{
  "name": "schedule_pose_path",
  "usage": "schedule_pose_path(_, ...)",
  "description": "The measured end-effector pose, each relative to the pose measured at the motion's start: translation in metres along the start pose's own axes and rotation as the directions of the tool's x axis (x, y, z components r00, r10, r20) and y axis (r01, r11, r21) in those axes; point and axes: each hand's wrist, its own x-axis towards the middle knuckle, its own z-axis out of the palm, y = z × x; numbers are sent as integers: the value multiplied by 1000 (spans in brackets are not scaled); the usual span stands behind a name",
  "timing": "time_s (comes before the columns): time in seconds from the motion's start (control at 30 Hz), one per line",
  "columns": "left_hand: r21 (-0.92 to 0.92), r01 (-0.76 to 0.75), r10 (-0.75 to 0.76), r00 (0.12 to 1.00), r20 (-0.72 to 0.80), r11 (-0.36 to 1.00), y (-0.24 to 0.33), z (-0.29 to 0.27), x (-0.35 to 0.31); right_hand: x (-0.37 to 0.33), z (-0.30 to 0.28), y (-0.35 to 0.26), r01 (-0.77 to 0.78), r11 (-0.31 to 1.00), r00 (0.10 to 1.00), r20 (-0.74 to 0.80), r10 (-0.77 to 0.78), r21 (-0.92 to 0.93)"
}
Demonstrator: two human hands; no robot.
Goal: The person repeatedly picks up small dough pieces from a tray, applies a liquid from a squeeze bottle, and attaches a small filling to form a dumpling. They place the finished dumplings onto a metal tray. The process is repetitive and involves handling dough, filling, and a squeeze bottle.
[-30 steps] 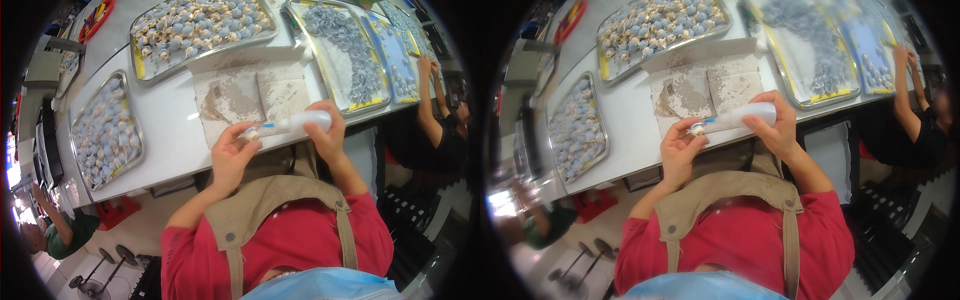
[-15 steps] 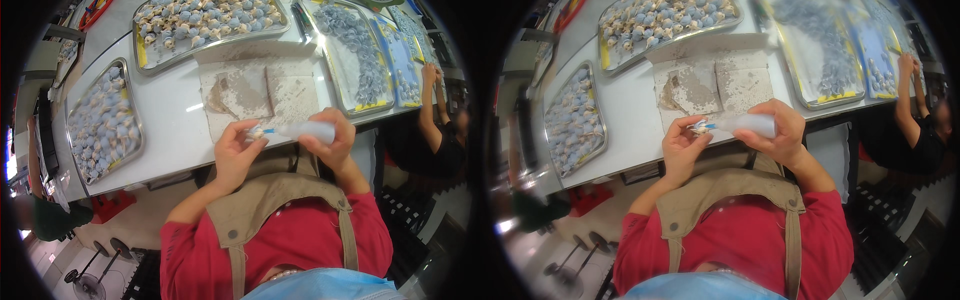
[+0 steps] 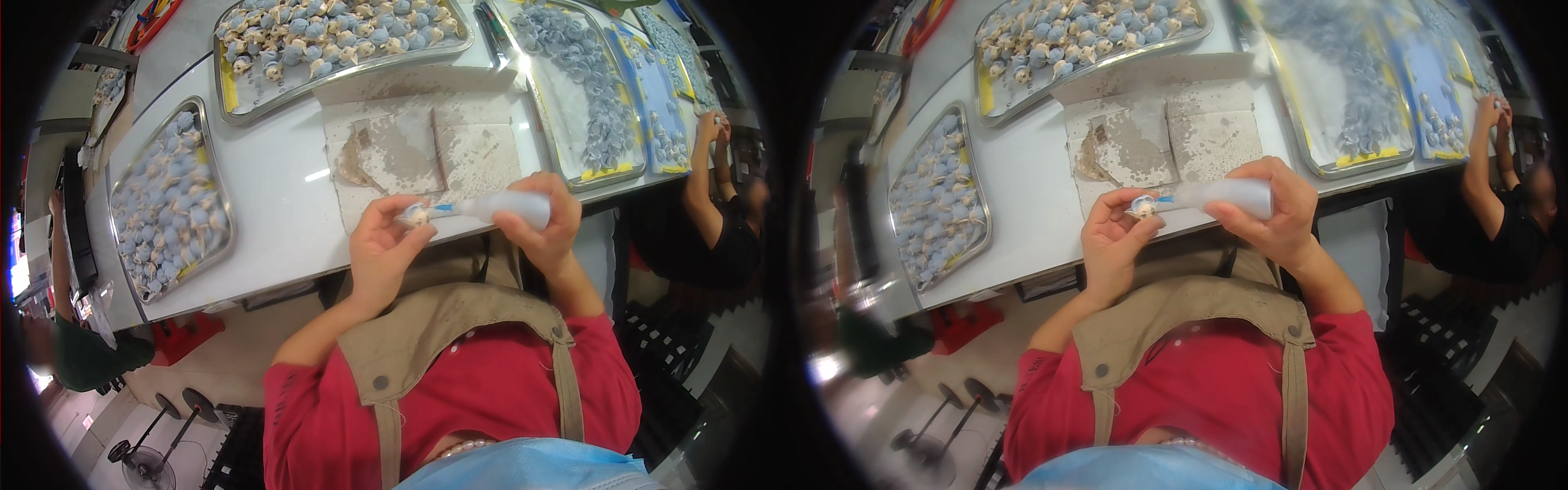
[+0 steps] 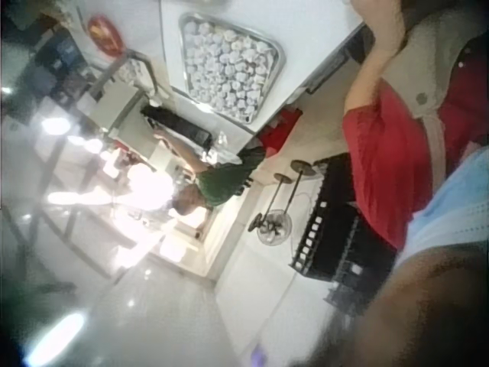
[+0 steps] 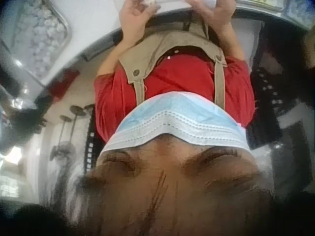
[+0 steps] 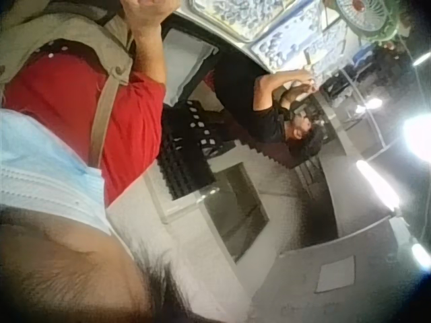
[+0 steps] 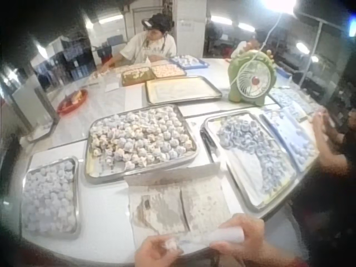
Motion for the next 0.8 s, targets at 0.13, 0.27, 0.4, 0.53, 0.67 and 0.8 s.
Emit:
schedule_pose_path(0.13, -41, 10, -11, 1000, -8, 999, -1, 1, 1, 0, -2, 1, 8, 1000, 1000, 18, -8, -25)
schedule_pose_path(0.27, -51, 27, -27, 1000, -4, 998, -2, 3, 1, -1, -2, 2, -13, 1000, 999, 32, 14, -28)
schedule_pose_path(0.4, -42, 21, -21, 1000, -1, 999, -3, 2, 1, -1, -1, 4, -14, 999, 999, 50, 16, -40)
schedule_pose_path(0.53, -34, 8, -8, 1000, -9, 999, -2, 1, 1, -3, -1, 6, -27, 998, 998, 51, 30, -56)
schedule_pose_path(0.67, -106, 35, -36, 999, -5, 994, -1, -3, 2, -3, 2, 8, -105, 993, 994, 21, 104, 51)
schedule_pose_path(0.8, -211, 98, -99, 995, 5, 973, 0, -6, 5, 6, 7, 24, -203, 975, 976, -66, 209, 88)
